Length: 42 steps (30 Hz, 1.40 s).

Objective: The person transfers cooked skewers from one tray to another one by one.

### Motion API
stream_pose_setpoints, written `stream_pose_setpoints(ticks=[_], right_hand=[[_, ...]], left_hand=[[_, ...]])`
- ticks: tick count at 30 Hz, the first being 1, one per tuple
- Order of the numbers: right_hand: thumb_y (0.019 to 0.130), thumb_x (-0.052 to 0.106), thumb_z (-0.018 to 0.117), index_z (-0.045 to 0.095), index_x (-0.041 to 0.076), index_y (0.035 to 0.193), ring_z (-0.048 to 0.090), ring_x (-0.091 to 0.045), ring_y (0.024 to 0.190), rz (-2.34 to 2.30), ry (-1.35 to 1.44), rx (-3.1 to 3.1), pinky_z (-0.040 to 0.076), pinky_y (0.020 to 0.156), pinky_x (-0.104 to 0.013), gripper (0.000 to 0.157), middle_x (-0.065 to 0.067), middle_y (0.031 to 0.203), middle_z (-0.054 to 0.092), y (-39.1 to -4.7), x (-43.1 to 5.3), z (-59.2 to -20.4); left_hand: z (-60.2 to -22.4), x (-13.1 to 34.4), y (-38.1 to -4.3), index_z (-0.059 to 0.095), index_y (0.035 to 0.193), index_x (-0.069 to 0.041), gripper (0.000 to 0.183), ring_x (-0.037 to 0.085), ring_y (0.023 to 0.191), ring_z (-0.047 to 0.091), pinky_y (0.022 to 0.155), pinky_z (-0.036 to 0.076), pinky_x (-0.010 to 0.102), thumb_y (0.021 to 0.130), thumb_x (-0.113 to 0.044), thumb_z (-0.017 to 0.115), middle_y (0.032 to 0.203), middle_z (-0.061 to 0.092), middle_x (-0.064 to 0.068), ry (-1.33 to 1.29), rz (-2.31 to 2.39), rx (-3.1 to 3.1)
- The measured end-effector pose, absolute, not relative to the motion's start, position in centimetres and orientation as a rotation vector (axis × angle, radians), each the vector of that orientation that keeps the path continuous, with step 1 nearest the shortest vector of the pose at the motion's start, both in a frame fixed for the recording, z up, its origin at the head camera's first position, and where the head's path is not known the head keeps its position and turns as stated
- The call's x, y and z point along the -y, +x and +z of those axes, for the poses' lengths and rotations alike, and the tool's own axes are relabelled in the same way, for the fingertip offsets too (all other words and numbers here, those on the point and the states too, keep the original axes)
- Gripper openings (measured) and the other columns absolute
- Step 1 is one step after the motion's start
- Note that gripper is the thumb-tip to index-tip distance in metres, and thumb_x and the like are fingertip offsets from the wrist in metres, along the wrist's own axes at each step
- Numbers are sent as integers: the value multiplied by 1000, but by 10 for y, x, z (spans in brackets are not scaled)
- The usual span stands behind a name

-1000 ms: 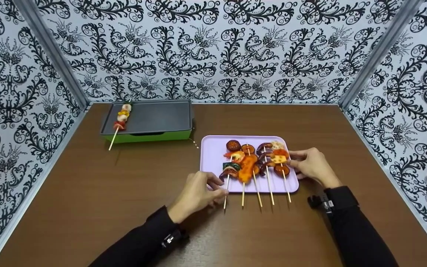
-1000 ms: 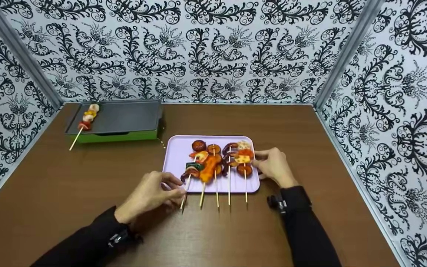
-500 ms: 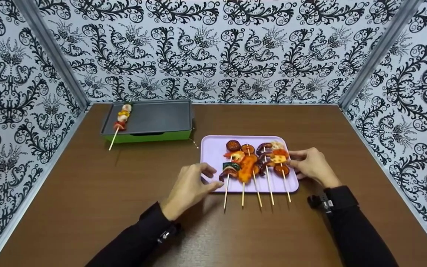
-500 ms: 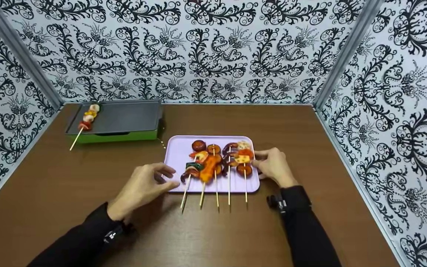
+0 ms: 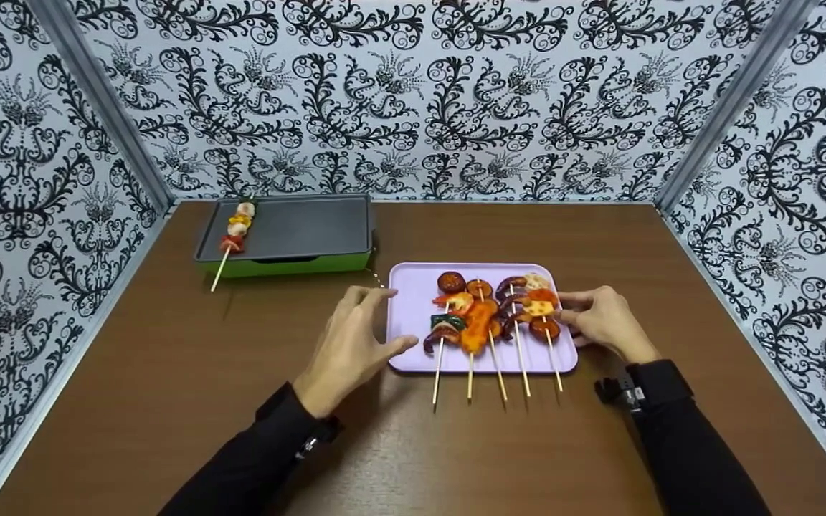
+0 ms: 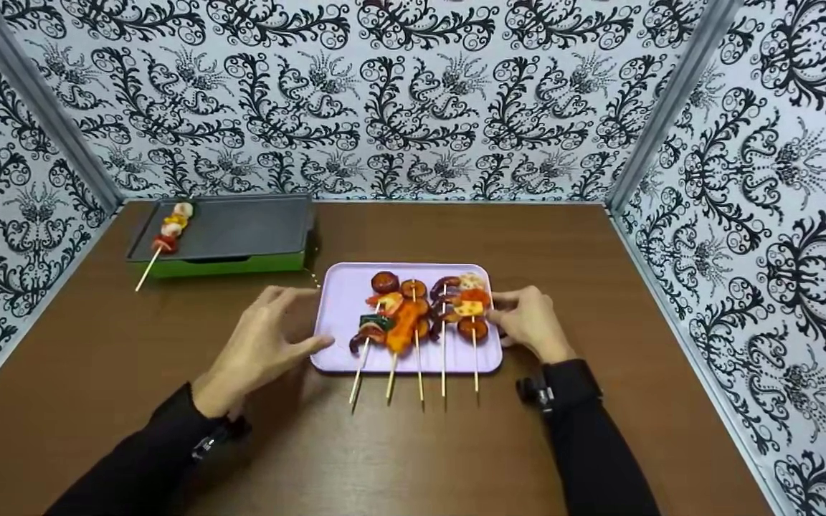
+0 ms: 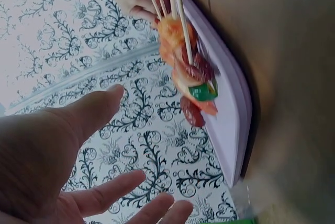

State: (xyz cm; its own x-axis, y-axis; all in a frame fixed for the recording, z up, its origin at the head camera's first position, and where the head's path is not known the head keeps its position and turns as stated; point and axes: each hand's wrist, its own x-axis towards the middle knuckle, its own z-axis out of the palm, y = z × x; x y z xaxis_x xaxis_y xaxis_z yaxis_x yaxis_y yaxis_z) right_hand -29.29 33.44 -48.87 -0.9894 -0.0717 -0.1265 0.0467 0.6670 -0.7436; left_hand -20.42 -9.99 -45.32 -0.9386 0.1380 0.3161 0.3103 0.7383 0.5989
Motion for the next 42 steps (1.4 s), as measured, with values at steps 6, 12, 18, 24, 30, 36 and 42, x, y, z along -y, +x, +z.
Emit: stream_pose_setpoints(ticks=[6, 12, 18, 24, 30, 36, 42], right_hand=[[107, 22, 87, 74, 4, 154, 81, -14, 67, -1232, -12, -2721, 71, 61, -33, 53, -37, 127, 78, -293, -333, -487], [106, 23, 88, 73, 4, 155, 81, -14, 68, -1237, -3, -2715, 71, 62, -33, 54, -35, 128, 79, -293, -334, -487], [106, 21, 87, 73, 3, 154, 82, -14, 70, -1249, -12, -2714, 71, 63, -34, 53, -39, 133, 77, -291, -333, -488], [107, 23, 86, 73, 4, 155, 82, -15, 73, -1241, -28, -2720, 72, 64, -33, 53, -38, 134, 78, -290, -334, -487], [107, 23, 87, 74, 4, 154, 83, -17, 72, -1255, -54, -2725, 72, 63, -33, 52, -36, 130, 81, -290, -335, -488], [107, 22, 87, 75, 4, 153, 83, -18, 72, -1276, -47, -2722, 72, 64, -35, 51, -38, 132, 80, -291, -335, -488], [106, 21, 87, 75, 4, 153, 84, -18, 73, -1288, -30, -2706, 72, 65, -36, 51, -39, 134, 78, -291, -334, -488]], left_hand=[[-448, 109, -209, 64, 164, -14, 90, 48, 149, 60, 120, 58, 71, 88, -45, 104, 163, 59, 24, -290, -919, 2715], [-443, 124, -217, 57, 170, -16, 101, 54, 153, 56, 120, 54, 76, 86, -45, 105, 170, 52, 27, -235, -858, 2693], [-440, 142, -228, 53, 173, -16, 105, 57, 157, 52, 125, 49, 82, 86, -44, 106, 176, 46, 31, -152, -799, 2687], [-437, 160, -236, 47, 178, -16, 111, 58, 166, 42, 133, 38, 84, 88, -47, 104, 183, 36, 32, -97, -798, 2690], [-439, 179, -245, 43, 180, -17, 115, 57, 170, 36, 138, 32, 82, 87, -49, 104, 186, 30, 32, -33, -739, 2690], [-440, 200, -254, 40, 180, -17, 116, 59, 172, 31, 142, 24, 82, 88, -49, 103, 187, 28, 35, 65, -666, 2688], [-441, 219, -258, 42, 180, -17, 114, 61, 171, 31, 141, 22, 84, 89, -48, 103, 185, 31, 34, 153, -653, 2640]])
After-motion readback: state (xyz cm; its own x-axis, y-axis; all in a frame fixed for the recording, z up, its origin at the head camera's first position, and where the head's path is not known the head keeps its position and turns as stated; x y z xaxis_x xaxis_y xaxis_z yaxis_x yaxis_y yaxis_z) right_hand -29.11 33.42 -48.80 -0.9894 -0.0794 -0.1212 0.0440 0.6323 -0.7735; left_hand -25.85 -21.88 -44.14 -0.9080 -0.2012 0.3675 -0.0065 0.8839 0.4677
